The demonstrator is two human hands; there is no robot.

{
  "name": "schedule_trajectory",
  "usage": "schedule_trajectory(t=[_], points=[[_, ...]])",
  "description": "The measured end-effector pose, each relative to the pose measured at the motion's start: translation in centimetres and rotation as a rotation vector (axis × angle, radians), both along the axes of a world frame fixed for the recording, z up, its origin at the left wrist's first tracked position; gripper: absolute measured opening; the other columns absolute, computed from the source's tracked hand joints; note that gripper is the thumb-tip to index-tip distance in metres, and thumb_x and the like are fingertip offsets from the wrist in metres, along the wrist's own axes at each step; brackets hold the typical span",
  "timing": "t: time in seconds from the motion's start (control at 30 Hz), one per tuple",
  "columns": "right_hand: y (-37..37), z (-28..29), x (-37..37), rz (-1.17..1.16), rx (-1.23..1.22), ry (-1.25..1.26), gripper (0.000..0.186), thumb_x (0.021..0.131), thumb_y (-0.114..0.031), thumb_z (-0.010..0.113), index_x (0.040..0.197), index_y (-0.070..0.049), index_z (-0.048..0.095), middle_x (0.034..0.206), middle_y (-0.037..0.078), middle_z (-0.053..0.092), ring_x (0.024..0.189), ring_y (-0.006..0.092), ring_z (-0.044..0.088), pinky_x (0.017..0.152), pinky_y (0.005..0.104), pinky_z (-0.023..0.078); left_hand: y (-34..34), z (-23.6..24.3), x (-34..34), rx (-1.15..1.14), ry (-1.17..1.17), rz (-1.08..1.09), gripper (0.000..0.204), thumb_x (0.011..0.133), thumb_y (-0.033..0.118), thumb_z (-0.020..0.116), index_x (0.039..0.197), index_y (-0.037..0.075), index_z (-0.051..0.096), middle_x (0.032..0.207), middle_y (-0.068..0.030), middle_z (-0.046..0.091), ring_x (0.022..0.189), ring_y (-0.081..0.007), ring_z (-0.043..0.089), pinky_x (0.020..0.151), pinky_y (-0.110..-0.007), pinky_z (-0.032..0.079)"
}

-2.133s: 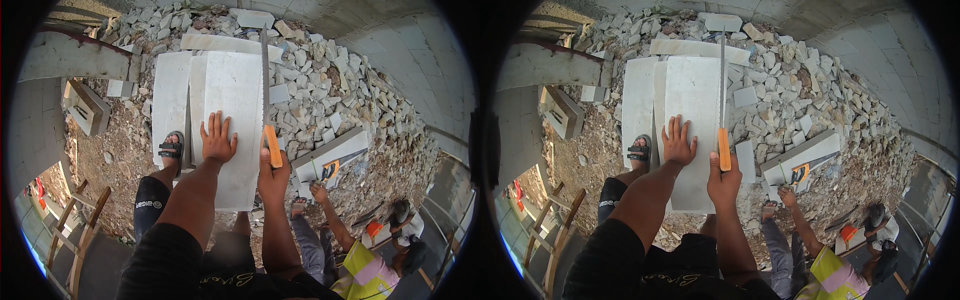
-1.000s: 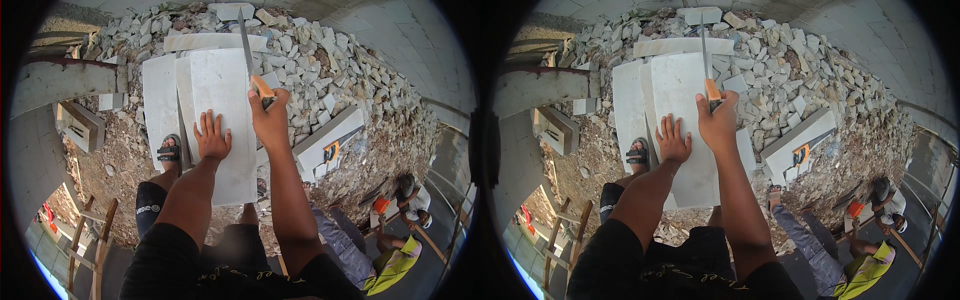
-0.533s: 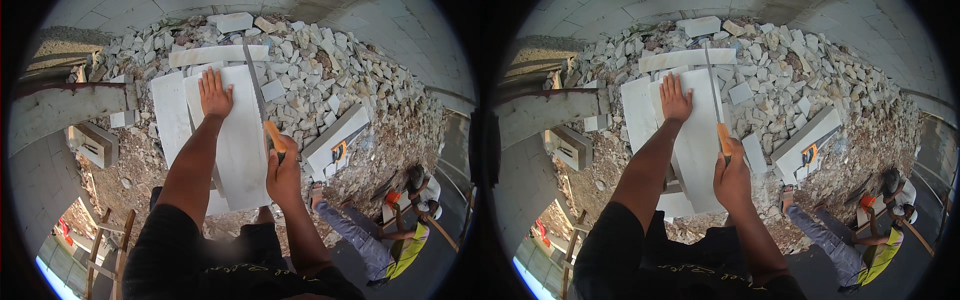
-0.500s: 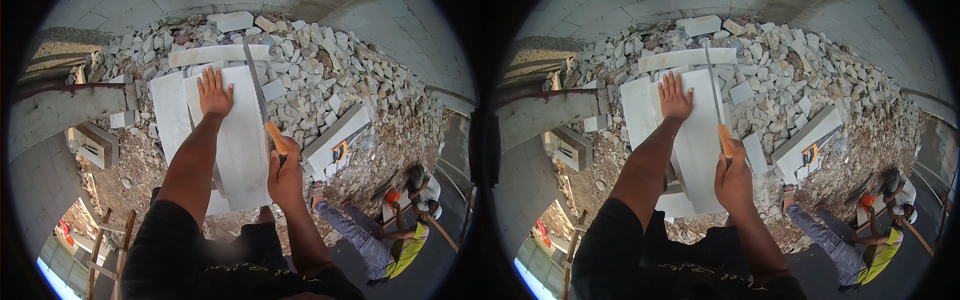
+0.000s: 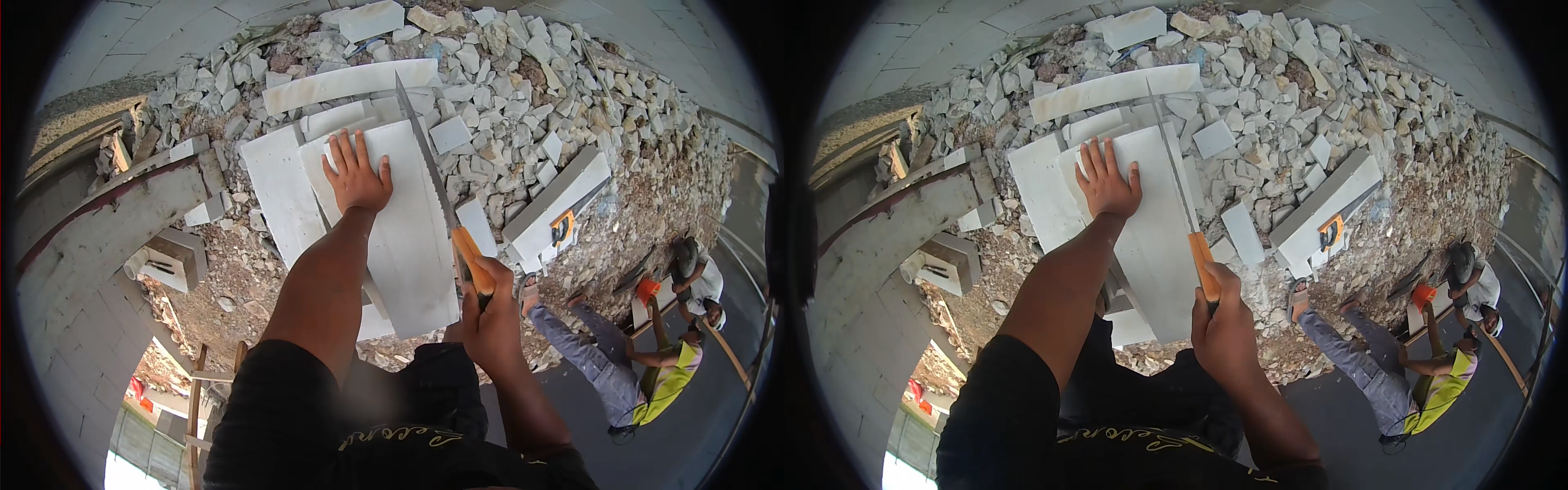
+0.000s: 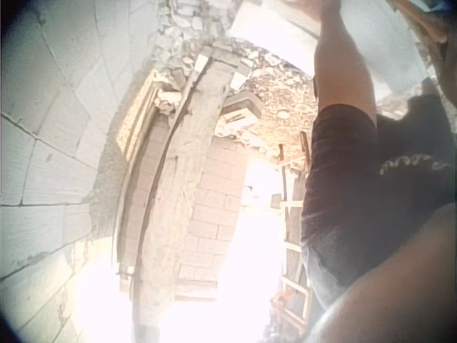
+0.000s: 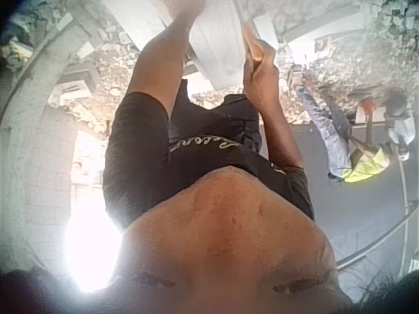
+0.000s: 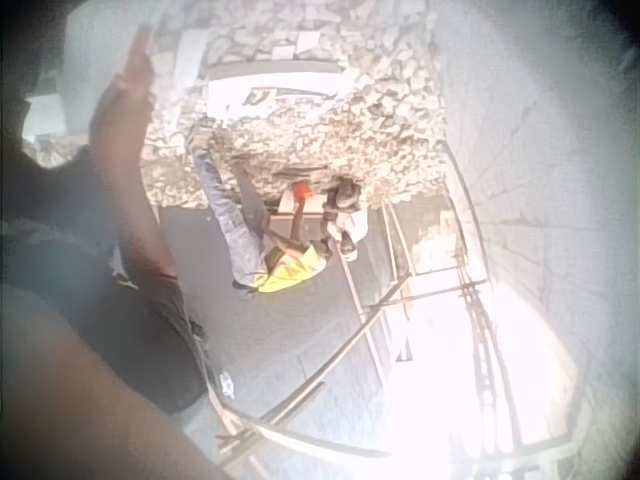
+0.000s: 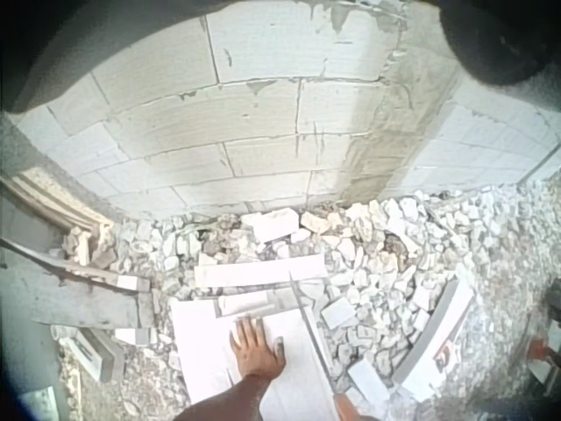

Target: The person measures a concrete block with a tape measure and then cuts into the block with a hand saw.

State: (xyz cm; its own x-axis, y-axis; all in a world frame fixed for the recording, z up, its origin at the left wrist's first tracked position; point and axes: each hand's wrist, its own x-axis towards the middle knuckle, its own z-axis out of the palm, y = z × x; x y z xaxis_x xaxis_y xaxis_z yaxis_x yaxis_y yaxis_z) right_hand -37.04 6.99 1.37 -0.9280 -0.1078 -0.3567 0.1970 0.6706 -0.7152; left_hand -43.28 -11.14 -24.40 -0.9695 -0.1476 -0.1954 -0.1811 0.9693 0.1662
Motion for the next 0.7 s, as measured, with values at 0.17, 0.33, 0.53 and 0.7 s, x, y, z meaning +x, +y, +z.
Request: schedule_trajectory(t=[0.17, 0.33, 0.53, 0.7], points=[[-1.1, -7.6, -11.6, -0.083, 0.073, -0.096, 0.04, 0.096, -0.005, 0.056, 0.129, -0.003, 0.034, 0.079, 0.03, 0.064, 0.076, 0.0516, 0.065, 0.062, 0.0567, 0.049, 3.1, -0.5, -1.3, 0.077, 0.021, -0.026, 0.073, 0.099, 0.047, 0.041, 0.159, 0.009, 0.024, 0.165, -0.0169, 0.018, 0.155, -0.0359, 0.006, 0.12, -0.059, 0.007], [-2.1, -3.6, -6.4, -0.067, 0.047, -0.28, 0.042, 0.096, -0.004, 0.056, 0.132, -0.003, 0.033, 0.082, 0.031, 0.065, 0.08, 0.0505, 0.066, 0.065, 0.0557, 0.051, 0.2, -1.0, -0.3, 0.028, -0.026, 0.005, 0.072, 0.1, 0.049, 0.039, 0.159, 0.01, 0.024, 0.166, -0.0157, 0.016, 0.155, -0.0352, 0.005, 0.121, -0.058, 0.007], [-1.7, -1.1, -4.6, 0.0, -0.038, -0.234, 0.047, 0.096, -0.003, 0.055, 0.136, -0.003, 0.031, 0.081, 0.031, 0.065, 0.079, 0.0503, 0.066, 0.066, 0.0563, 0.051, -1.5, -0.3, -0.1, -0.027, -0.004, 0.003, 0.073, 0.098, 0.046, 0.045, 0.158, 0.009, 0.025, 0.164, -0.0169, 0.02, 0.154, -0.0362, 0.007, 0.12, -0.058, 0.009], [-1.6, -7.4, -14.0, -0.026, 0.041, -0.117, 0.036, 0.095, -0.005, 0.056, 0.125, -0.004, 0.037, 0.082, 0.031, 0.065, 0.078, 0.0518, 0.064, 0.067, 0.0566, 0.049, 2.2, -0.2, -1.3, 0.096, 0.008, -0.007, 0.072, 0.098, 0.046, 0.045, 0.158, 0.009, 0.026, 0.165, -0.0169, 0.019, 0.155, -0.0361, 0.007, 0.12, -0.059, 0.009]])
